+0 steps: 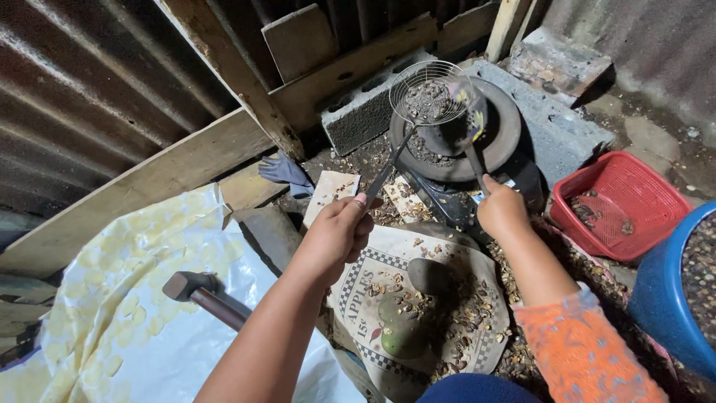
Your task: Processing seeds by peeling them with a stone, flattening them into discs with a mallet, and handling them on a stove.
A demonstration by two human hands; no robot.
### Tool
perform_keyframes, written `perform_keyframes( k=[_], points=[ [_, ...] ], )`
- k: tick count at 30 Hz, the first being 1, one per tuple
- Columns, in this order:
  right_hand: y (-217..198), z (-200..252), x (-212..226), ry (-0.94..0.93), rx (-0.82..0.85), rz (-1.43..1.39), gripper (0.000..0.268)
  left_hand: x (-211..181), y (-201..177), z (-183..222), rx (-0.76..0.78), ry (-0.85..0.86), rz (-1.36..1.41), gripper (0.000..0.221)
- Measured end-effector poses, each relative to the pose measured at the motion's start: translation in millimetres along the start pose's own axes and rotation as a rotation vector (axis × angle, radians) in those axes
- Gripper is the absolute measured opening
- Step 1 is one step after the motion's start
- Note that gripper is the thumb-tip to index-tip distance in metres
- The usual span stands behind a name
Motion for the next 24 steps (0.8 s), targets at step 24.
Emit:
perform_keyframes(
  k=[24],
  points=[
    [-225.3, 236.7, -329.6, 0.192, -0.516, 0.472, 0.011, 170.7, 56.5, -73.4, 0.06, -0.305, 0.183, 0.037]
  ],
)
Point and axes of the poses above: each hand's wrist, its own z-axis away from the middle knuckle, its own y-axis out of the palm, x = y × z, the point moved 8 cm from there along -z, towards the middle knuckle, and after that the axes turned 12 degrees about -x, right-handed, at the moved point
